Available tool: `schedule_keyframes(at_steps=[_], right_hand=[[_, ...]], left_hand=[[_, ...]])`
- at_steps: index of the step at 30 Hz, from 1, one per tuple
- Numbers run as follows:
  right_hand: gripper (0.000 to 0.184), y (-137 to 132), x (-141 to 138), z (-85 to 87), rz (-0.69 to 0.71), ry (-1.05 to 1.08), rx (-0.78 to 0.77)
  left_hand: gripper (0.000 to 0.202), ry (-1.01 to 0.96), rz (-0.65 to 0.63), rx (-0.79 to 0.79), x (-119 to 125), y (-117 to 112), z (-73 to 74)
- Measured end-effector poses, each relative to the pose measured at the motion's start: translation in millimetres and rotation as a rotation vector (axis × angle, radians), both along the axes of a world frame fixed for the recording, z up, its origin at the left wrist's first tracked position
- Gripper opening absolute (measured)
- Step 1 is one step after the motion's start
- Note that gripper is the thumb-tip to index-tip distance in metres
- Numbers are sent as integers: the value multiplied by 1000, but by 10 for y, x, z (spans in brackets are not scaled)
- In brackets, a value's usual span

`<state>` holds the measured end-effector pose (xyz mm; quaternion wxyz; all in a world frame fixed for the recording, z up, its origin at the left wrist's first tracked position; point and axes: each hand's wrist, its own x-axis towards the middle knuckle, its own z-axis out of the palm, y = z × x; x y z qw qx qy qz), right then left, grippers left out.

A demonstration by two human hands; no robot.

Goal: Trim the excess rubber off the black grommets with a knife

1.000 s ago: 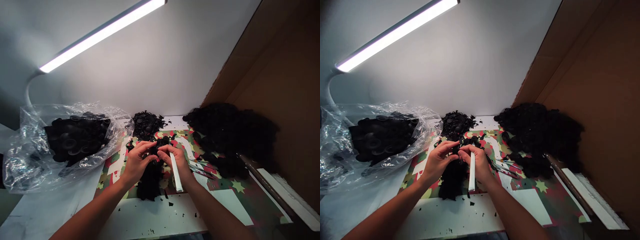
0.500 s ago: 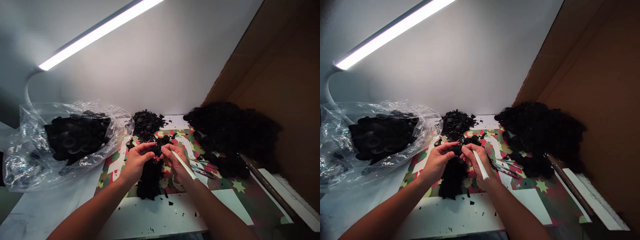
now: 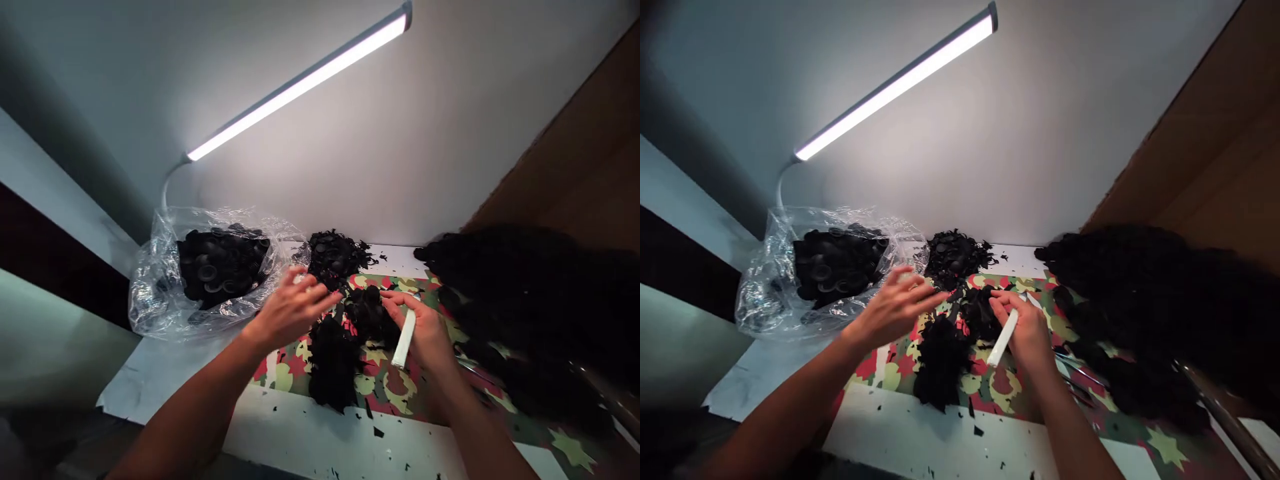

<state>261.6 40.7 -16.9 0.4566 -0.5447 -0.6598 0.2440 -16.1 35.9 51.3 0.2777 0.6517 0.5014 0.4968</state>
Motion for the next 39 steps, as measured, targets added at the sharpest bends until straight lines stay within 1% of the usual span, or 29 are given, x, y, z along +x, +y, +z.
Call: schedule_keyframes(at_steps=[1,2,3,4,5,6,8,9,10,12,13,15,17,19,20,21,22,23,24,26,27,28,30,32,34,35,37,39], right_hand=[[34,23,24,-3,5,-32,12],[35,35,44,0,4,-59,8],[36,40,62,7,-6,-78,-8],[36,43,80,15,-24,-84,-31],[35,46,103,22,-44,-77,-61],[34,53,130,26,-61,-63,-94],[32,81,203,25,-92,-39,-140],[32,100,245,19,-111,-49,-150],[31,120,286,8,-128,-69,-155],[31,157,352,-27,-156,-117,-155],[31,172,369,-51,-154,-132,-159],[29,197,367,-111,-118,-143,-177],[22,214,321,-176,-73,-151,-194],[15,225,254,-230,-40,-149,-208],[14,228,220,-249,-27,-141,-214],[14,228,190,-260,-13,-129,-218],[16,226,165,-264,1,-114,-220],[18,222,146,-261,18,-96,-221],[20,215,131,-252,38,-75,-221],[25,193,115,-221,88,-32,-216],[27,180,111,-202,116,-11,-211],[28,167,108,-182,141,7,-205],[29,143,105,-149,177,33,-189],[28,131,106,-128,194,43,-172],[28,131,115,-119,206,67,-175],[29,134,123,-117,198,93,-180],[34,139,139,-106,137,160,-165],[43,123,143,-78,58,234,-98]], left_hand=[[9,112,69,94,-125,19,59],[16,269,176,185,-277,44,113],[22,453,317,248,-453,77,156],[25,626,465,269,-643,122,181],[27,782,607,233,-835,177,185],[25,886,701,180,-1016,242,166],[24,901,700,152,-1298,386,65],[25,900,682,156,-1387,455,-6],[29,901,642,175,-1439,516,-80],[35,893,584,212,-1450,602,-205],[35,893,568,228,-1418,626,-244],[33,892,569,262,-1302,636,-263],[28,886,580,301,-1128,613,-226],[24,856,542,318,-897,572,-182],[22,818,488,305,-761,550,-174],[22,778,382,269,-611,527,-182],[20,696,279,230,-451,505,-208],[18,616,135,172,-285,485,-254],[18,591,28,143,-115,469,-316],[22,536,-135,83,214,458,-473],[27,418,-236,-14,365,467,-556],[30,298,-304,-109,502,487,-636],[33,197,-364,-176,722,552,-766],[31,136,-412,-199,859,628,-846],[30,66,-447,-219,916,679,-875],[31,33,-448,-228,919,686,-874],[36,-27,-419,-245,895,654,-849],[45,-125,-394,-274,860,569,-801]])
